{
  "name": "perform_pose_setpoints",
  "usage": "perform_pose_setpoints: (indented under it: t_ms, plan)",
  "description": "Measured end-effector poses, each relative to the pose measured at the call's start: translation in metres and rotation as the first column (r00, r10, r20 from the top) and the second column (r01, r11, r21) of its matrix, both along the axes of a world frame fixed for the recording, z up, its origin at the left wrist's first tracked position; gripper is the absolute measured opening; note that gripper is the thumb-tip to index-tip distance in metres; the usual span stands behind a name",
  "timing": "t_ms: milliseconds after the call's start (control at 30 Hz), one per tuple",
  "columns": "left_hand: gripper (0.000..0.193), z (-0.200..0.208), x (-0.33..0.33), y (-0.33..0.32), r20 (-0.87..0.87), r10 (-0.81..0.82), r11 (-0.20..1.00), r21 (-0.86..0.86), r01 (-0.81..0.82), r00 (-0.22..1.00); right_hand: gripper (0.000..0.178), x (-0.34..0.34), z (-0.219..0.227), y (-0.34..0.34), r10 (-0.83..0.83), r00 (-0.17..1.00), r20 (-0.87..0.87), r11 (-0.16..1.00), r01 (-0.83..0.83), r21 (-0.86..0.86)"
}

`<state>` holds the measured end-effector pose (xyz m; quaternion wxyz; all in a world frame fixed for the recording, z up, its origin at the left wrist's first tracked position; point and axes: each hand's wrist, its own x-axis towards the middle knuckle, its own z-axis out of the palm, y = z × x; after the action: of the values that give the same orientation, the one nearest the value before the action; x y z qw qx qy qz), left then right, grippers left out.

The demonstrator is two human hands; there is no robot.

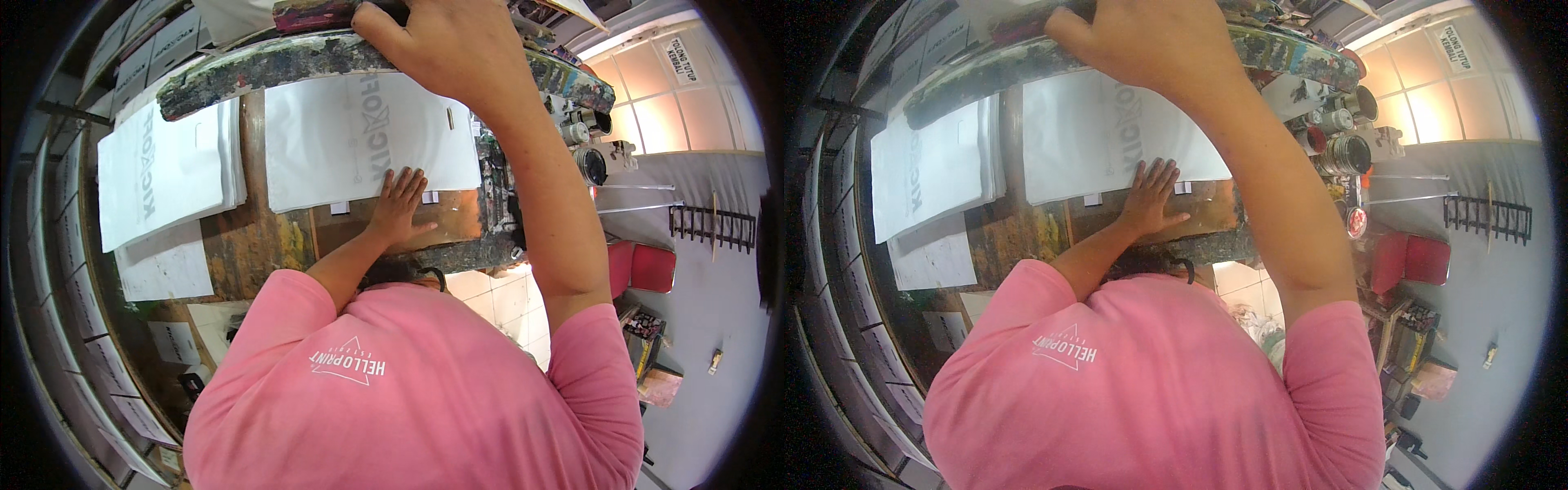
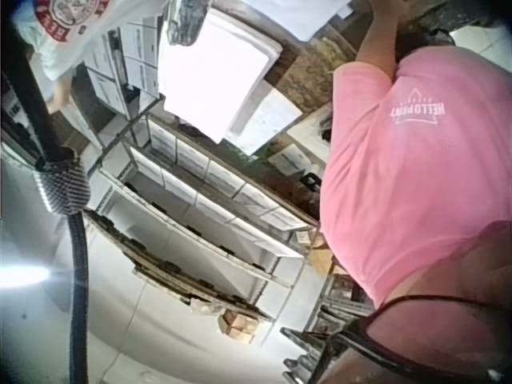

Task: The person performs screen-printing on white plastic bags by lowering a screen frame onto a bag, using a squeegee to spread ink across the stencil, and then lifting the frame to reveal the printed logo.

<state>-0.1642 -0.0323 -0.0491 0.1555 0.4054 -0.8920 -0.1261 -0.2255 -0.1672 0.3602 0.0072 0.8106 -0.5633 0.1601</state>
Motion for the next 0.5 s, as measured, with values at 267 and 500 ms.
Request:
perform_pose_setpoints:
  t_ms: [267,500]
  plan:
    - [0.105,-0.003,-0.001,0.0,-0.009,-0.018,0.999,0.041,0.019,1.0,0.048,-0.004,-0.008,-0.001,0.027,0.999,0.045,0.999,-0.027,-0.019]
    - [0.11,0.002,0.005,0.002,-0.097,-0.005,1.0,0.028,0.008,0.995,0.047,0.007,0.004,-0.001,-0.001,0.998,0.058,0.999,0.003,-0.042]
